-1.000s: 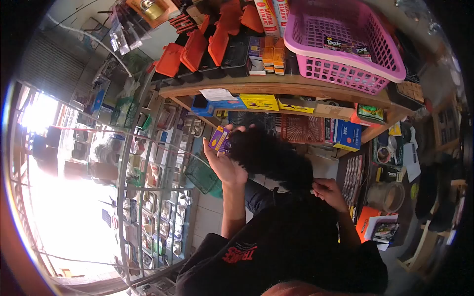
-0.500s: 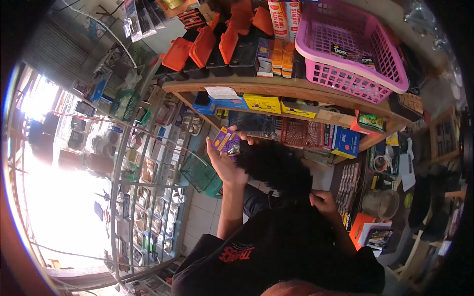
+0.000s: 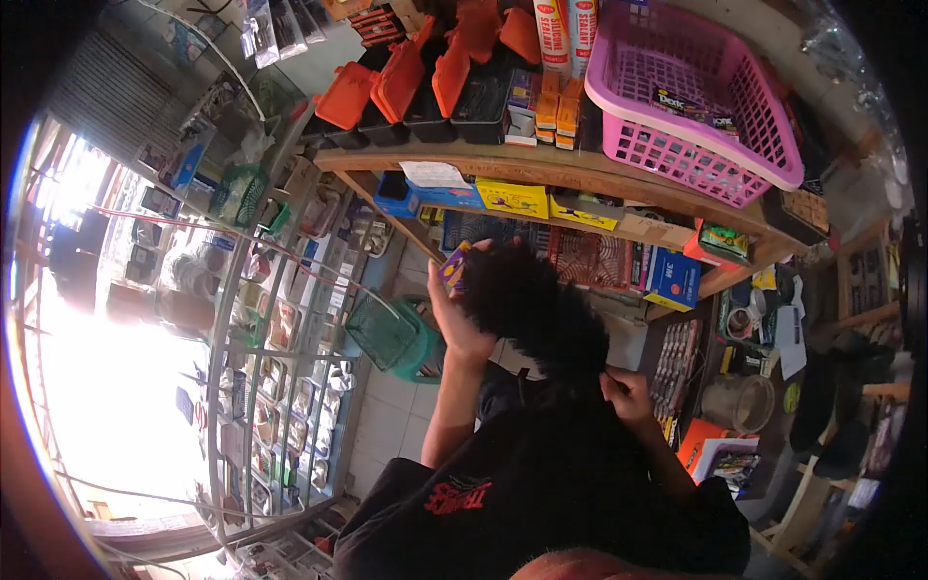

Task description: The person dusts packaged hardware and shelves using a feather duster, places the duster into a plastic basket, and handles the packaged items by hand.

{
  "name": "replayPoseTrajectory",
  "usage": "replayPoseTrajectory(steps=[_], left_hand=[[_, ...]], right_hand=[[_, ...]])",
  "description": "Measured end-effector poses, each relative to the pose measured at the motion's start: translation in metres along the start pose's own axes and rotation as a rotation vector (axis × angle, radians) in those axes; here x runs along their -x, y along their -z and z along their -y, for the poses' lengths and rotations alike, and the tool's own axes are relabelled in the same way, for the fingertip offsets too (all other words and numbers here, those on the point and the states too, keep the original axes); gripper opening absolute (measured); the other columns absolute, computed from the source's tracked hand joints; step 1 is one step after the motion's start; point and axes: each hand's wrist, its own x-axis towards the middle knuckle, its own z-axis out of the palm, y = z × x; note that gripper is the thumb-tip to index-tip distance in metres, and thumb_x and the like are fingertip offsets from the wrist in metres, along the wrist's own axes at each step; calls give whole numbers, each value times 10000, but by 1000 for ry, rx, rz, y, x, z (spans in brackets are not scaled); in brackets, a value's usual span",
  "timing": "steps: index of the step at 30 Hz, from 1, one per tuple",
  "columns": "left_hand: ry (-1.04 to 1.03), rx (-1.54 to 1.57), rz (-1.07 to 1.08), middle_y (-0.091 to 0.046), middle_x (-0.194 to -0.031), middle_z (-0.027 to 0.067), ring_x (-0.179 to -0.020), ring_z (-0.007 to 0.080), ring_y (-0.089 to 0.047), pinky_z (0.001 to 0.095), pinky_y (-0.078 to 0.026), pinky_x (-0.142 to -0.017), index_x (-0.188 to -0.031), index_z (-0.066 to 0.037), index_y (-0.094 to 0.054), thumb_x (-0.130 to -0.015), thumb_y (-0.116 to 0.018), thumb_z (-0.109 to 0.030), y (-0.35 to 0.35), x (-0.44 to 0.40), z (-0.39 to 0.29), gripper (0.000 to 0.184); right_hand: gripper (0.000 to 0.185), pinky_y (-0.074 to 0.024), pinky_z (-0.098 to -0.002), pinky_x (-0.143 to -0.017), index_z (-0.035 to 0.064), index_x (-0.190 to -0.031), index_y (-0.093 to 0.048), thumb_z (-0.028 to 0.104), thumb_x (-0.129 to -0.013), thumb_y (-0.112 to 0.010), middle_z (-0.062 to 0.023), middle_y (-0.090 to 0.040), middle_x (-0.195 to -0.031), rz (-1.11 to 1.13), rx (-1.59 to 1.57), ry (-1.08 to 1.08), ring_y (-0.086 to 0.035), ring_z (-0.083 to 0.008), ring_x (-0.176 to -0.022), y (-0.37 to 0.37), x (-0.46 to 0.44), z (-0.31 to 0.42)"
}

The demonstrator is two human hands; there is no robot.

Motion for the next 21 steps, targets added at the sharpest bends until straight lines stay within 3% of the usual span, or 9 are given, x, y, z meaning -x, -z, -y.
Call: replayPoseTrajectory(steps=[4,7,11,13,16,19,21], left_hand=[[-100,-63,-215,-550,-1333,142,-1229,325,-505,458,-345,-1097,-1315,-30,-516,-974,-402,-502,3,-3,29,593],[-150,-31,286,-477,-1418,94,-1311,265,-437,390,-284,-1153,-1394,-15,-430,-1037,-292,-322,30,10,45,491],[30,143,90,-522,-1364,126,-1245,307,-491,434,-341,-1107,-1374,-27,-456,-1010,-343,-368,39,1,47,512],[66,77,-20,-559,-1321,147,-1173,356,-538,464,-397,-1047,-1336,-51,-516,-966,-417,-412,13,-1,36,526],[3,101,-164,-570,-1300,161,-1172,357,-538,467,-394,-1047,-1322,-47,-526,-967,-398,-415,17,0,40,528],[8,108,97,-570,-1303,152,-1175,353,-536,477,-398,-1038,-1316,-51,-535,-976,-379,-418,13,-1,38,524],[58,235,7,-533,-1335,191,-1205,365,-514,478,-377,-1070,-1343,-20,-483,-999,-340,-434,0,-1,31,557]], right_hand=[[333,-320,-286,-484,10,-668,-446,115,-957,-572,-7,-413,-571,-91,192,67,-381,-84,-512,-16,-12,51],[306,-312,-290,-476,0,-693,-481,120,-957,-579,-24,-433,-579,-58,208,122,-381,-81,-513,-17,-12,58],[253,-319,-287,-481,-19,-745,-545,119,-951,-591,-40,-477,-596,-112,200,76,-390,-83,-520,-17,-14,45],[229,-328,-283,-488,-35,-777,-574,115,-948,-596,-45,-497,-604,-140,199,55,-398,-85,-526,-17,-16,46],[211,-339,-274,-498,-56,-820,-599,112,-948,-601,-45,-512,-607,-92,205,36,-410,-81,-541,-18,-14,47],[200,-340,-269,-503,-64,-843,-606,107,-947,-600,-36,-507,-601,-115,162,21,-409,-71,-554,-18,-15,40],[192,-337,-267,-506,-64,-841,-604,99,-943,-602,-30,-501,-598,-221,152,-3,-406,-64,-561,-19,-16,39]])
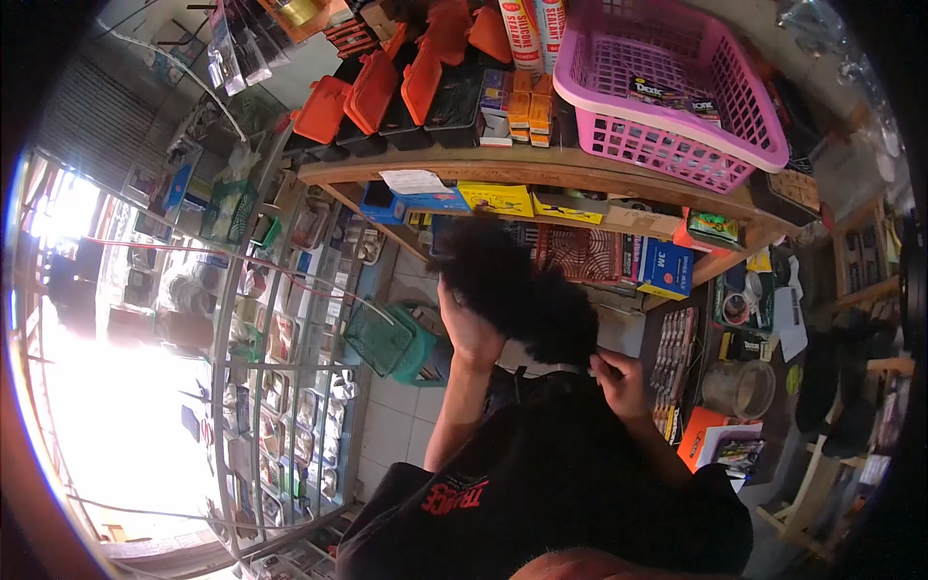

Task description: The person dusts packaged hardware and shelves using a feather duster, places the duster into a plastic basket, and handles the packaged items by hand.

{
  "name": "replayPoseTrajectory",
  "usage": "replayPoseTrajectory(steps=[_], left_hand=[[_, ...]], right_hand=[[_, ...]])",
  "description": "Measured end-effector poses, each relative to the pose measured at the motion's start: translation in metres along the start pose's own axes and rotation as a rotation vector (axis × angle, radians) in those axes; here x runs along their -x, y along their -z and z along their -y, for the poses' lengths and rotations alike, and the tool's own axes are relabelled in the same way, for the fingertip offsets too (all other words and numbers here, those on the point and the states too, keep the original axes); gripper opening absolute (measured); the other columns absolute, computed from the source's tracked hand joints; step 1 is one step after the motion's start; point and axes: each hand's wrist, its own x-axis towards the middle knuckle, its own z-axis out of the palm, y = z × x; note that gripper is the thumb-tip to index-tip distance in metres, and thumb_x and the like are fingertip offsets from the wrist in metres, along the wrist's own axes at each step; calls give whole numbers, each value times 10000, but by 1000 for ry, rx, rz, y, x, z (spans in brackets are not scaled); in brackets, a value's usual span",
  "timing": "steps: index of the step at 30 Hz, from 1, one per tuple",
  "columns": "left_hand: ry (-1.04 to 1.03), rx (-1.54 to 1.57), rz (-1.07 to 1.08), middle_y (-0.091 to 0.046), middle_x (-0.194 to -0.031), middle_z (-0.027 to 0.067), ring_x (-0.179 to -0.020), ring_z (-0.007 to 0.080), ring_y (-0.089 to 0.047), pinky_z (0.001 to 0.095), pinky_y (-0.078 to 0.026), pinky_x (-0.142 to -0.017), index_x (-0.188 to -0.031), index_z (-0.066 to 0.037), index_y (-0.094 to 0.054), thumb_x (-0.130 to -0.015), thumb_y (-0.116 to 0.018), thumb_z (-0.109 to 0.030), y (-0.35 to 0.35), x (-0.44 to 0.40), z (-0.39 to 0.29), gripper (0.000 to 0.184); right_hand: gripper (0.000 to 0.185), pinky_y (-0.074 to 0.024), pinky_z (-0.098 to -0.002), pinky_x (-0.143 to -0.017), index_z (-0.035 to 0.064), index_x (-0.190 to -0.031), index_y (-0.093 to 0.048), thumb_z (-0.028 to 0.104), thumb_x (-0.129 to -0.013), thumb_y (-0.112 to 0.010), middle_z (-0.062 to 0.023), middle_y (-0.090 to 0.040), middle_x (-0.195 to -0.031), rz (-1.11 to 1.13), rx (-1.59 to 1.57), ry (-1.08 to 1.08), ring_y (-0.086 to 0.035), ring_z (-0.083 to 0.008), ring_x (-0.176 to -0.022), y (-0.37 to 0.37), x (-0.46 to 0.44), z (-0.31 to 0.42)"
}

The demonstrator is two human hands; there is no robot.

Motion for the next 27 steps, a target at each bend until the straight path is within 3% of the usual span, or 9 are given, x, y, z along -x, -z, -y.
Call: replayPoseTrajectory(steps=[1,7,11,13,16,17,21,25,27], left_hand=[[18,65,-48,-515,-1351,210,-1220,372,-503,479,-366,-1086,-1357,-5,-457,-1010,-321,-442,-5,1,-1,575],[106,-56,227,-444,-1428,191,-1299,359,-437,477,-305,-1128,-1423,-22,-388,-998,-334,-484,28,1,8,630],[240,159,-116,-484,-1380,194,-1217,338,-510,504,-347,-1087,-1399,-62,-419,-990,-378,-446,52,4,18,563],[221,83,-64,-517,-1342,177,-1197,328,-523,475,-368,-1074,-1362,-45,-458,-994,-377,-437,38,8,23,543],[188,-31,14,-568,-1286,152,-1165,314,-542,431,-400,-1053,-1306,-20,-516,-1000,-375,-423,21,14,26,525],[163,-30,-19,-583,-1258,148,-1137,320,-553,437,-414,-1030,-1285,-23,-536,-993,-385,-399,21,13,25,499],[87,-61,-41,-618,-1211,128,-1092,307,-580,426,-442,-997,-1245,-22,-565,-997,-388,-353,29,8,15,450],[37,-117,-112,-618,-1123,110,-996,285,-581,421,-463,-937,-1234,-39,-557,-994,-394,-372,34,2,3,442],[61,21,73,-589,-1044,94,-915,260,-549,408,-461,-868,-1223,-59,-552,-985,-394,-397,20,6,0,443]], right_hand=[[227,-335,-268,-503,-57,-808,-589,120,-950,-598,-23,-494,-596,3,-7,12,-401,-61,-556,-1,-1,5],[331,-325,-279,-486,-15,-719,-540,178,-988,-543,5,-467,-581,322,-191,-108,-392,-70,-528,11,-2,19],[299,-331,-264,-508,10,-744,-553,187,-985,-551,11,-473,-603,442,-413,-289,-401,-71,-535,18,-7,42],[281,-337,-251,-518,16,-774,-577,201,-984,-561,9,-485,-620,442,-342,-248,-414,-71,-538,12,-14,39],[223,-358,-240,-519,-5,-924,-625,209,-973,-585,10,-504,-657,189,-136,-112,-448,-69,-563,-3,-23,21],[310,-407,-243,-547,-31,-1157,-586,199,-952,-615,3,-535,-702,216,-324,-288,-493,-80,-597,0,-21,22],[598,-476,-258,-589,-10,-1401,-393,130,-893,-676,-41,-597,-781,600,-351,-352,-579,-129,-655,13,-21,28],[780,-554,-335,-750,47,-1466,-315,-26,-786,-690,-140,-549,-1174,751,-662,-337,-675,-271,-875,25,-16,19],[773,-552,-331,-753,48,-1471,-302,-8,-800,-681,-143,-556,-1176,744,-669,-311,-676,-267,-877,30,-15,26]])
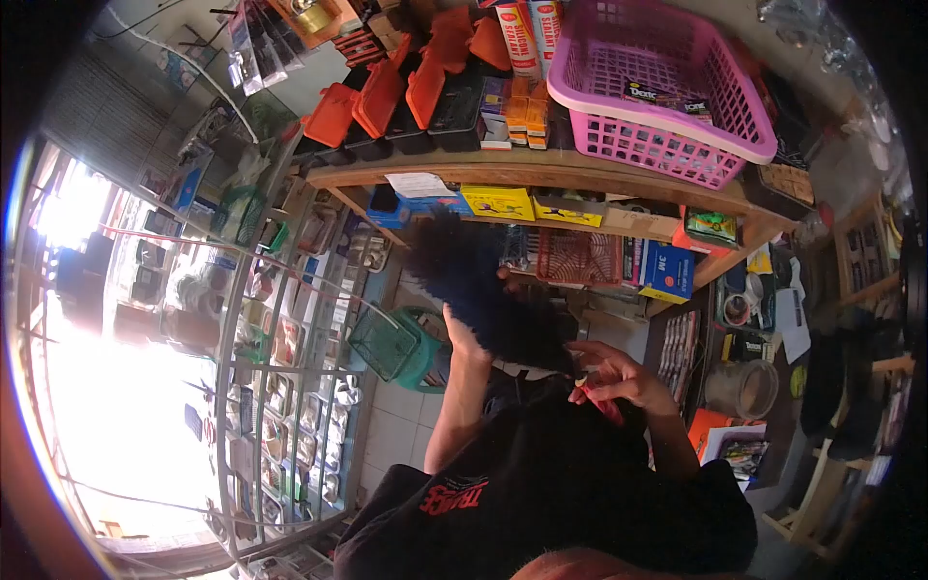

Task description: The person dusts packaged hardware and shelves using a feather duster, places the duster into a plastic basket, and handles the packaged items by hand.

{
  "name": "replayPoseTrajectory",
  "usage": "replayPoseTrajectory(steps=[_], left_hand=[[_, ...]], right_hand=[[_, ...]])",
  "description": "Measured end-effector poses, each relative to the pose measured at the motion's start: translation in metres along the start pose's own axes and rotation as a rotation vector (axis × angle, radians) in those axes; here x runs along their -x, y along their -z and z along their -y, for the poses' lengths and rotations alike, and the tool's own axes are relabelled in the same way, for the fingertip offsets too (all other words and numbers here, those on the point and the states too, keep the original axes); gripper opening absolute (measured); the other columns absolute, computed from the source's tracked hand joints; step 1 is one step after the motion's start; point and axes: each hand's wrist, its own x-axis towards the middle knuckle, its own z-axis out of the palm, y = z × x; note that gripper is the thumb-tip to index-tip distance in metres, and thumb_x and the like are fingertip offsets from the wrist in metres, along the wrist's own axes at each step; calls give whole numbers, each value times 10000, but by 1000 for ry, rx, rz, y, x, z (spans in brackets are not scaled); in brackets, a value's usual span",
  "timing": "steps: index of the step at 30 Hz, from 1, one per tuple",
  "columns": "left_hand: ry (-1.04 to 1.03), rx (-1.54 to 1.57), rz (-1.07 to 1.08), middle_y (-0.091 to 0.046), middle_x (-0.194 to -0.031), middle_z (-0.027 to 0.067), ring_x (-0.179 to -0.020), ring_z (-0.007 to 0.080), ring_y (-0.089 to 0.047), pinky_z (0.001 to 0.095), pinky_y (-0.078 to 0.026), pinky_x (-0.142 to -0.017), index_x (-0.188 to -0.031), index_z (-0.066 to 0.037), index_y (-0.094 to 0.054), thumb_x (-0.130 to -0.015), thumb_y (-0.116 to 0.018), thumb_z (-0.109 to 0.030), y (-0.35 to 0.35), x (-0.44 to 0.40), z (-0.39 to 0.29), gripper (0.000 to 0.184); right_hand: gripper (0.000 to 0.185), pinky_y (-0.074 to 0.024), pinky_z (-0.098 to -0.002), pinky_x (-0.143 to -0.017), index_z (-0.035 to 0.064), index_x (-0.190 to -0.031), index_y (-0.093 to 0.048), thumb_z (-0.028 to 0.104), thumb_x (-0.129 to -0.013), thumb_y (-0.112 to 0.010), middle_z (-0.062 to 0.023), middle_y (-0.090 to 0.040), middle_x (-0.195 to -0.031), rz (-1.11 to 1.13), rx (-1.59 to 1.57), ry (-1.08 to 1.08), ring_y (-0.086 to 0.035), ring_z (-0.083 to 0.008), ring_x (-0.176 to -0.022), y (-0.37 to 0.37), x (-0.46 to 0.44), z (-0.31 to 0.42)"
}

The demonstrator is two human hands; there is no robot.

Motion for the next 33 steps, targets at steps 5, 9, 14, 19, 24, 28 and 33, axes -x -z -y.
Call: replayPoseTrajectory(steps=[5,9,14,19,24,28,33], left_hand=[[43,33,158,-547,-1028,73,-816,212,-480,382,-405,-754,-1248,-78,-535,-972,-402,-352,14,-2,-7,411],[-9,-3,50,-562,-1031,96,-887,247,-521,395,-423,-804,-1260,-77,-529,-971,-379,-403,9,-3,-8,460],[-167,-193,-110,-572,-1196,140,-1108,318,-539,455,-405,-989,-1315,-61,-496,-969,-377,-397,3,-2,-2,496],[-366,-818,-138,-593,-1222,123,-1180,315,-541,449,-395,-1055,-1300,-74,-527,-972,-392,-428,12,2,28,501],[-14,-94,-260,-496,-1367,153,-1267,327,-474,455,-353,-1085,-1387,-50,-416,-975,-360,-497,29,-5,11,610],[-18,-33,-67,-529,-1326,145,-1260,335,-481,468,-358,-1081,-1329,-58,-489,-987,-362,-472,27,-5,7,551],[-108,62,-27,-525,-1343,136,-1315,365,-427,493,-296,-1125,-1331,-48,-490,-983,-376,-451,36,-2,-3,544]], right_hand=[[539,-511,-270,-633,28,-1362,-480,79,-859,-666,-105,-630,-990,5,110,-262,-683,-205,-829,23,7,-10],[364,-436,-225,-469,28,-1247,-603,164,-912,-651,-62,-650,-856,8,320,-275,-618,-105,-622,32,10,-16],[339,-384,-201,-448,32,-1199,-647,210,-911,-666,-21,-660,-818,-107,272,20,-482,-49,-500,12,10,4],[310,-408,-215,-493,58,-1175,-670,201,-900,-667,-17,-658,-792,-322,422,97,-501,-39,-551,-6,-8,10],[302,-477,-259,-599,32,-1114,-675,220,-879,-689,-52,-683,-780,-503,1002,320,-587,-79,-654,-27,-26,17],[225,-428,-265,-588,1,-968,-689,191,-849,-705,-60,-626,-744,-312,980,275,-555,-106,-642,-34,-29,6],[296,-446,-248,-603,-3,-1055,-694,213,-854,-716,-62,-674,-801,-421,885,192,-583,-86,-668,-26,-36,-10]])
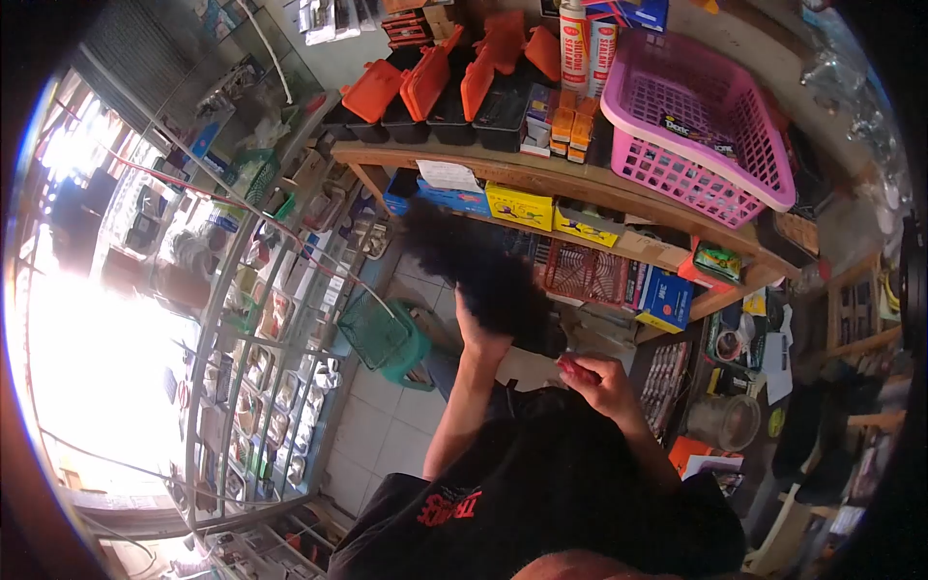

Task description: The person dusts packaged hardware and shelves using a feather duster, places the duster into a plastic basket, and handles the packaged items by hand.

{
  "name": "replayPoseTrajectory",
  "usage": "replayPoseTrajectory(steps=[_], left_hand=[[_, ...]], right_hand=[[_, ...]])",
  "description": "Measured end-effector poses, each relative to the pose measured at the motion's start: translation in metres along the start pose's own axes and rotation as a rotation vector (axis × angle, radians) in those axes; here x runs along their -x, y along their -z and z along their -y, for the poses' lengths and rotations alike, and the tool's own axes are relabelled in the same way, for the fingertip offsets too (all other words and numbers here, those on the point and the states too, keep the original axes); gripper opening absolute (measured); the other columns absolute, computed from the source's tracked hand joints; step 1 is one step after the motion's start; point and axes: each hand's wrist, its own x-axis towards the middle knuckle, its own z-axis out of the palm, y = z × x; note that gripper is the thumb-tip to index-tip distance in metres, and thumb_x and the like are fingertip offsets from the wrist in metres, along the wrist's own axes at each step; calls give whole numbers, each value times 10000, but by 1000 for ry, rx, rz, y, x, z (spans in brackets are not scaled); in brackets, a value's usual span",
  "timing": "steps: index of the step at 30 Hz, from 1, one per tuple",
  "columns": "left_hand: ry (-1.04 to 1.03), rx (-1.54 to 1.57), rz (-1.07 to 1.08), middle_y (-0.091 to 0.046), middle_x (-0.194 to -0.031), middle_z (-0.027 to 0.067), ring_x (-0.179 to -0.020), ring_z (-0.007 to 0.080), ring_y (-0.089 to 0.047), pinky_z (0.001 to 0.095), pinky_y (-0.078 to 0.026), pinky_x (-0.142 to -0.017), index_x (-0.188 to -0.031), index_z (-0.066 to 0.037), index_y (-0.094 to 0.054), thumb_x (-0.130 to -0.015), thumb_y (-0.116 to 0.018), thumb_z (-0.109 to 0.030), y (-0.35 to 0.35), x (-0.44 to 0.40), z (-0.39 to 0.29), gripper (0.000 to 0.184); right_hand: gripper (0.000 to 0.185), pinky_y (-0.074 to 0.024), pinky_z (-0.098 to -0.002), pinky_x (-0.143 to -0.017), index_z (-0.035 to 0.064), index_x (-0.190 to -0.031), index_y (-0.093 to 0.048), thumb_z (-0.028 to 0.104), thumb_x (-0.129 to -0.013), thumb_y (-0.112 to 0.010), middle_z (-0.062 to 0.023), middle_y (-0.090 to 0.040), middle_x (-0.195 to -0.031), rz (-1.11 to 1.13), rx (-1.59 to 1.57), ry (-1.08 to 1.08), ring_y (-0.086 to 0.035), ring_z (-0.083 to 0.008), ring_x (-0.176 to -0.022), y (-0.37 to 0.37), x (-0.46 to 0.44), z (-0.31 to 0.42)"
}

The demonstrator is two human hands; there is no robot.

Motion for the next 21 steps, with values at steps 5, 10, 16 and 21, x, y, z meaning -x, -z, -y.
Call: replayPoseTrajectory(steps=[5,10,16,21], left_hand=[[-45,-64,-139,-543,-1328,160,-1263,381,-474,517,-328,-1098,-1363,-52,-474,-969,-370,-491,-2,1,-16,599],[-31,-32,15,-504,-1358,185,-1267,408,-466,548,-340,-1082,-1380,-54,-444,-982,-370,-484,-3,4,-15,590],[-59,-228,-61,-445,-1408,205,-1284,430,-436,569,-329,-1092,-1424,-79,-372,-1005,-367,-427,8,-8,-1,545],[44,59,-44,-517,-1335,213,-1274,431,-449,582,-327,-1092,-1378,-72,-433,-996,-383,-381,-26,4,-6,494]], right_hand=[[345,-455,-254,-587,6,-1127,-684,235,-871,-711,-37,-673,-787,34,89,102,-570,-85,-644,-3,-5,-12],[306,-407,-229,-483,28,-1181,-664,196,-926,-645,-17,-621,-749,295,-375,-120,-496,-74,-515,1,-9,-8],[306,-352,-190,-432,44,-1216,-644,207,-964,-591,-18,-604,-745,523,-743,-229,-430,-33,-462,10,-11,-4],[307,-435,-186,-521,43,-1204,-653,220,-959,-601,-22,-662,-809,279,-492,-258,-542,-51,-583,16,-21,-3]])
